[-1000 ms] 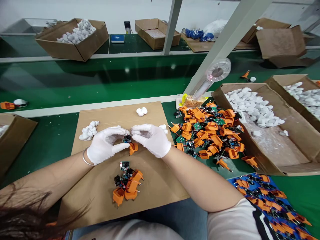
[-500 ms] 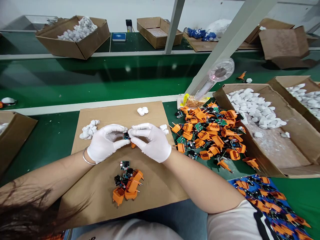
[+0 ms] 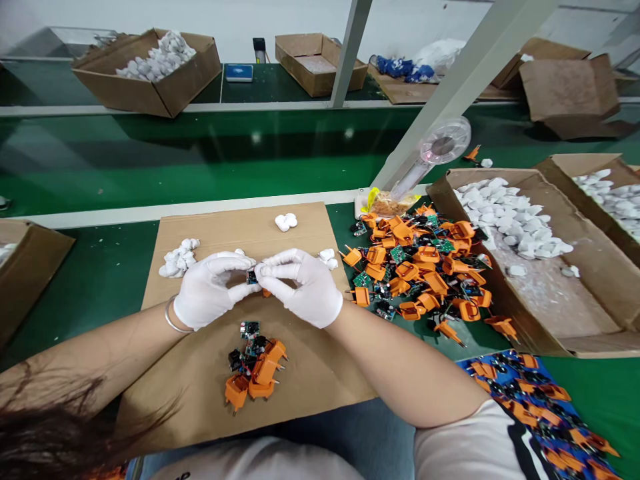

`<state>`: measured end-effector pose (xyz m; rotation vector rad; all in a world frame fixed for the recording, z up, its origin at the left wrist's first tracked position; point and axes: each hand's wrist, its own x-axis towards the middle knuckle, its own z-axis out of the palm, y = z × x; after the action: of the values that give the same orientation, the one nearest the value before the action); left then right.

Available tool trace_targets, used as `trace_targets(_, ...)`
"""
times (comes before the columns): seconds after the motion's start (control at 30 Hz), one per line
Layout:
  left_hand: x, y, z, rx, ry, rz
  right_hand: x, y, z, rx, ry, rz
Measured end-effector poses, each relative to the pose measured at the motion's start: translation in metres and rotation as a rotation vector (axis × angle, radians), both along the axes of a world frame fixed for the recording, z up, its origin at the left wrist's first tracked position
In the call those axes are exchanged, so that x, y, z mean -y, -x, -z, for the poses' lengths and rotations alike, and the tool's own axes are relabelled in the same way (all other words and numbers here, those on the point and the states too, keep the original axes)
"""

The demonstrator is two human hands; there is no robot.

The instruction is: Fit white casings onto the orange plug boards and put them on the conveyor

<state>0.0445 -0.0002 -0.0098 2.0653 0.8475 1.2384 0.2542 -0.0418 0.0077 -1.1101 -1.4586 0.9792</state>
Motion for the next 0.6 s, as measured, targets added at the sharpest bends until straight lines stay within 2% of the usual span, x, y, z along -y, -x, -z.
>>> trace_targets(0.13, 0.003, 0.000, -0.008, 0.036, -0.149, 0.084, -0.005, 0.000, -0.001, -0.315, 0.292, -0.078)
trace_targets(0.2, 0.003, -0.001, -0.012, 0.035, -0.225, 0.103, -0.009, -0.001, 0.002, -0.449, 0.435, -0.172)
trace_targets(0.3, 0.005, -0.002, -0.018, 0.006, -0.324, 0.096, -0.014, -0.003, 0.004, -0.449, 0.569, -0.391)
trace_targets(0.37, 0.006, -0.002, -0.018, -0.006, -0.346, 0.097, -0.014, -0.003, 0.005, -0.420, 0.608, -0.479)
trace_targets(0.47, 0.007, -0.001, -0.015, -0.014, -0.332, 0.097, -0.010, -0.001, 0.006, -0.414, 0.601, -0.451)
trace_targets(0.6, 0.008, -0.003, -0.013, -0.044, -0.294, 0.088, -0.007, 0.003, 0.006, -0.452, 0.587, -0.320)
